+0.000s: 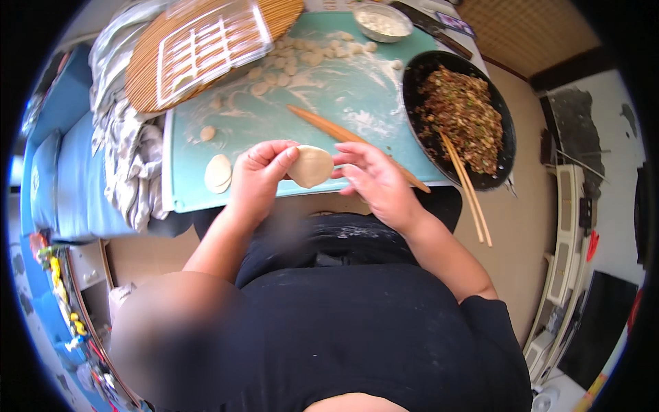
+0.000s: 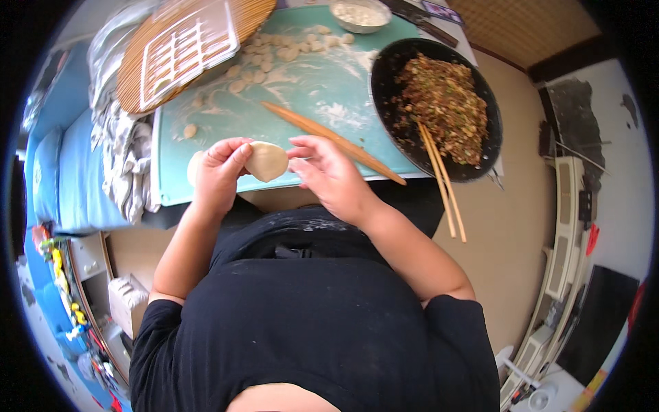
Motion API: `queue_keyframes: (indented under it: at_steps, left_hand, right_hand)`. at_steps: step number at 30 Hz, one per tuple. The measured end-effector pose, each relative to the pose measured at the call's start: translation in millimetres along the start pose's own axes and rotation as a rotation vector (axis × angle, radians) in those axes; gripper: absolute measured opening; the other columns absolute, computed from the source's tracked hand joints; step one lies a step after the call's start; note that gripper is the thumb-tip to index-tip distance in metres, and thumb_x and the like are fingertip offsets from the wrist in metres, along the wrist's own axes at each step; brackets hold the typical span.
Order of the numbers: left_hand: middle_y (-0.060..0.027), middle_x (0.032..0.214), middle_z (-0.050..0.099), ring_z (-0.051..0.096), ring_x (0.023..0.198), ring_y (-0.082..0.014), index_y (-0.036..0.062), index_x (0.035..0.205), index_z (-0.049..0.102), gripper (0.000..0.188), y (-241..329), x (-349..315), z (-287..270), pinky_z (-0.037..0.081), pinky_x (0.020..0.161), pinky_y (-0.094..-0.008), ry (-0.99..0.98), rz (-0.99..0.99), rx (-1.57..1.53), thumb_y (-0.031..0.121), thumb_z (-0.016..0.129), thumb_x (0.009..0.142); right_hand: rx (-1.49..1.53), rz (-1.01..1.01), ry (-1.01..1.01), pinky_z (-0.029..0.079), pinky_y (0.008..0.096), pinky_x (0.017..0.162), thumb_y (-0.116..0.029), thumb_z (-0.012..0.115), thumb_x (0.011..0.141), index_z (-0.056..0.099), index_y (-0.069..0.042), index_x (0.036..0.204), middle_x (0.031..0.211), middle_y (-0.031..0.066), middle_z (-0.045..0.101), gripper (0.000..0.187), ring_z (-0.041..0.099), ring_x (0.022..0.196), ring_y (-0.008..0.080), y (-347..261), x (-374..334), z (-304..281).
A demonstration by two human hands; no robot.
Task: The person makes dumplings by placing a meat and vegetable filling onto round dough wrappers using chopsticks. They fold and pleat the edges of the wrappers to seal the dumplings, then place the finished items into a plastic tray. The process is repeated for multiple dumplings.
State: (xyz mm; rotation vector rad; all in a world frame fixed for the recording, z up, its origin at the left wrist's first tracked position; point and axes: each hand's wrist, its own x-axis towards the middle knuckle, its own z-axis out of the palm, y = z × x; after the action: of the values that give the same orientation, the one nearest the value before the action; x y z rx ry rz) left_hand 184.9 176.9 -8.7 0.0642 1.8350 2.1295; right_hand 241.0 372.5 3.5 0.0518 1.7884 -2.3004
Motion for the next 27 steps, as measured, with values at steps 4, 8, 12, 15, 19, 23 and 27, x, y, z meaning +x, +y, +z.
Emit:
queue_keyframes:
  at_steps: [4, 8, 12, 15, 19, 23, 27]
  left_hand:
    - [-0.0004, 0.080, 0.062, 0.055, 0.073, -0.0052, -0.0009, 0.091, 0.062, 0.011, -13.9, -3.6, 27.0, 0.045, 0.066, -0.0197, -0.017, 0.074, 0.030, 0.008, 0.061, 0.085]
    - [-0.0021, 0.082, 0.063, 0.056, 0.072, -0.0056, -0.0015, 0.099, 0.061, 0.018, -6.0, -7.0, 33.3, 0.046, 0.065, -0.0193, -0.133, -0.081, -0.041, 0.010, 0.060, 0.086]
    - [-0.0030, 0.083, 0.063, 0.056, 0.070, -0.0067, -0.0019, 0.104, 0.061, 0.021, -5.6, -6.3, 23.7, 0.046, 0.063, -0.0204, -0.321, -0.226, 0.114, 0.010, 0.058, 0.087]
    - [-0.0019, 0.080, 0.063, 0.056, 0.070, -0.0071, -0.0009, 0.096, 0.063, 0.017, -11.7, -7.7, 24.2, 0.047, 0.062, -0.0219, -0.290, -0.210, 0.063, 0.012, 0.056, 0.088]
    - [-0.0080, 0.091, 0.063, 0.063, 0.081, -0.0178, 0.0056, 0.099, 0.055, 0.017, -28.0, -1.5, 11.5, 0.054, 0.068, -0.0321, -0.178, -0.214, -0.363, 0.020, 0.053, 0.090]
    - [-0.0117, 0.100, 0.062, 0.063, 0.090, -0.0226, 0.0039, 0.111, 0.052, 0.029, -18.1, -1.1, 22.0, 0.055, 0.074, -0.0350, -0.276, -0.344, -0.517, 0.020, 0.057, 0.087]
    - [-0.0148, 0.106, 0.059, 0.061, 0.095, -0.0255, 0.0018, 0.117, 0.047, 0.038, -26.7, -0.5, 33.5, 0.056, 0.076, -0.0355, -0.327, -0.439, -0.585, 0.016, 0.061, 0.084]
  right_hand:
    - [-0.010, 0.044, 0.079, 0.046, 0.0231, 0.060, -0.017, 0.056, 0.089, 0.053, -0.003, 0.096, 0.082, 0.0029, 0.058, 0.016, 0.056, 0.070, 0.0094, 5.1, 6.2, -1.7]
    - [-0.732, -0.417, 0.187, 0.047, 0.0292, 0.058, -0.010, 0.059, 0.084, 0.059, -0.002, 0.088, 0.081, 0.0069, 0.060, 0.009, 0.059, 0.066, 0.0185, 3.3, 3.5, -7.3]
    - [-0.967, -0.540, 0.065, 0.047, 0.0334, 0.061, -0.012, 0.064, 0.078, 0.061, -0.004, 0.085, 0.084, 0.0097, 0.061, 0.012, 0.059, 0.070, 0.0280, 0.0, -3.0, -9.4]
    - [-1.103, -0.533, 0.110, 0.048, 0.0330, 0.061, -0.013, 0.065, 0.076, 0.061, -0.004, 0.086, 0.084, 0.0107, 0.061, 0.014, 0.059, 0.071, 0.0268, -14.3, -17.8, -9.1]
    - [-1.267, -0.888, 0.277, 0.046, 0.0319, 0.060, -0.007, 0.062, 0.078, 0.059, -0.004, 0.088, 0.081, 0.0083, 0.060, 0.011, 0.058, 0.069, 0.0240, -81.5, -75.2, -39.2]
    - [-1.200, -0.441, 0.899, 0.046, 0.0312, 0.069, -0.007, 0.058, 0.082, 0.058, -0.004, 0.106, 0.084, 0.0078, 0.058, 0.024, 0.058, 0.078, 0.0222, -100.7, -118.3, -129.4]
    - [-1.719, -0.206, 0.471, 0.044, 0.0364, 0.080, -0.016, 0.070, 0.070, 0.050, -0.017, 0.122, 0.097, 0.0072, 0.052, 0.056, 0.051, 0.090, 0.0256, -61.7, -126.9, -176.4]
